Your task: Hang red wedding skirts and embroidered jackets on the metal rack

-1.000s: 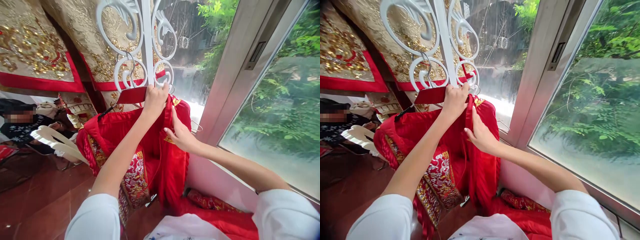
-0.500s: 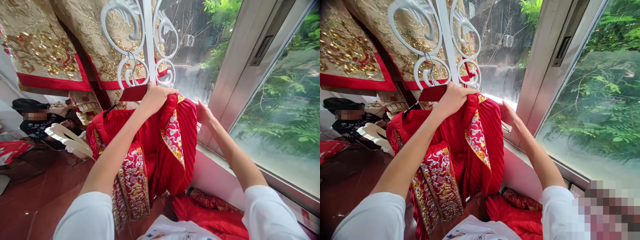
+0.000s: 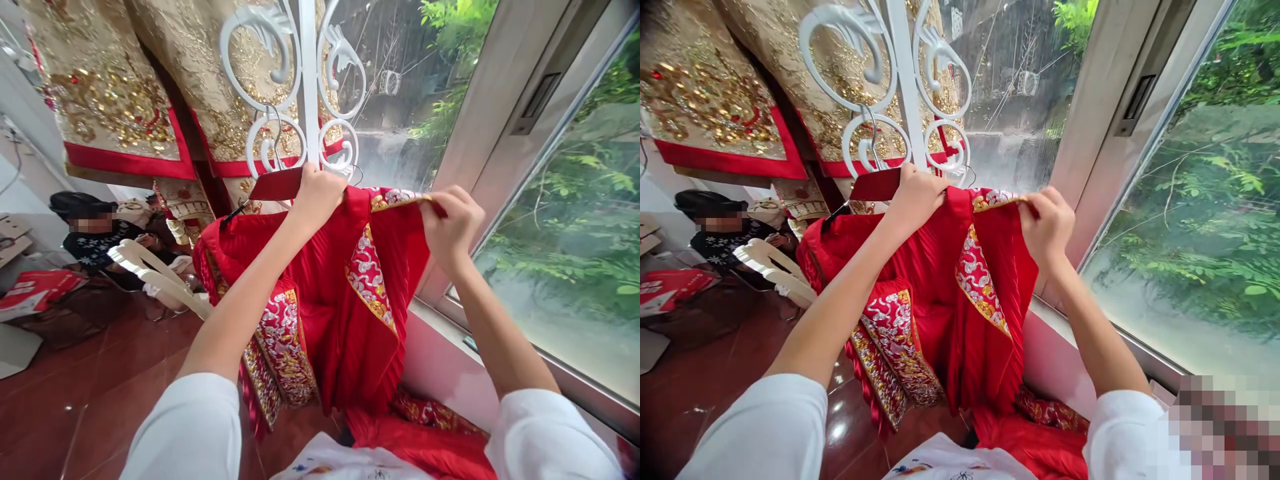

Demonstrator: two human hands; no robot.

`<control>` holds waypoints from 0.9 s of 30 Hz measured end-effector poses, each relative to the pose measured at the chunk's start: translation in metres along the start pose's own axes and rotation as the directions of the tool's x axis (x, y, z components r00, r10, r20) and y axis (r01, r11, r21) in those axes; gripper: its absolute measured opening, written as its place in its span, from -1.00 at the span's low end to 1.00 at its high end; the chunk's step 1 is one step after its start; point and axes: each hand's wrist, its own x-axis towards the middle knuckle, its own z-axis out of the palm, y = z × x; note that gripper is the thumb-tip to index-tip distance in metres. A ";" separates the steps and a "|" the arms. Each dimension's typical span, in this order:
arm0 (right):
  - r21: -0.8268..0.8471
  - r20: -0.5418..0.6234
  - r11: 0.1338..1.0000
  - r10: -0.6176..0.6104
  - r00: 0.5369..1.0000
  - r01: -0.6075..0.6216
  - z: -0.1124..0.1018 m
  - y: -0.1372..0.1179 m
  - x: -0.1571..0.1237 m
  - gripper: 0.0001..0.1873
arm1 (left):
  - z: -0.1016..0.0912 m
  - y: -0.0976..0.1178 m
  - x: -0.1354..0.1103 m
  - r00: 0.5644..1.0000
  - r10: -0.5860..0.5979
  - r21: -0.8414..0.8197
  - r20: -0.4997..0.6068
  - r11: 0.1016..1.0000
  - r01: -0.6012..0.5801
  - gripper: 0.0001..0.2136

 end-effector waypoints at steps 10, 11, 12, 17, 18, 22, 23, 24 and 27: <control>-0.112 -0.411 0.983 -0.180 0.893 0.147 -0.045 -0.040 -0.032 -0.70 | -0.020 0.007 -0.015 0.996 0.068 0.216 0.061 0.973 -0.079 -0.69; -0.124 -0.467 0.975 -0.220 0.856 0.183 -0.047 -0.046 -0.025 -0.71 | -0.021 0.009 -0.014 0.996 0.076 0.222 0.039 0.972 -0.082 -0.69; -0.150 -0.528 0.959 -0.283 0.801 0.240 -0.046 -0.052 -0.022 -0.73 | -0.021 0.010 -0.013 0.997 0.079 0.223 0.020 0.971 -0.082 -0.69; -0.315 -0.524 0.833 -0.552 0.649 0.454 0.001 -0.061 -0.056 -0.85 | -0.010 0.009 -0.014 0.998 0.064 0.234 0.011 0.970 -0.064 -0.66; -0.314 -0.439 0.820 -0.573 0.693 0.479 0.013 -0.057 -0.065 -0.82 | -0.007 0.009 -0.018 0.997 0.076 0.235 -0.001 0.969 -0.074 -0.66; -0.169 -0.058 0.824 -0.557 0.829 0.541 0.031 -0.035 -0.067 -0.75 | 0.002 0.009 -0.064 0.984 0.028 0.228 -0.177 0.974 0.013 -0.58; -0.115 -0.017 0.847 -0.524 0.852 0.519 0.030 -0.033 -0.058 -0.69 | 0.002 0.007 -0.081 0.961 -0.069 0.220 -0.267 0.967 0.131 -0.54; -0.076 -0.015 0.872 -0.486 0.874 0.483 0.029 -0.034 -0.045 -0.65 | 0.002 0.004 -0.100 0.908 -0.199 0.196 -0.368 0.938 0.285 -0.51; 0.000 -0.076 0.898 -0.439 0.895 0.440 0.035 -0.056 0.006 -0.66 | 0.003 -0.012 -0.154 0.583 -0.572 0.061 -0.577 0.681 0.730 -0.36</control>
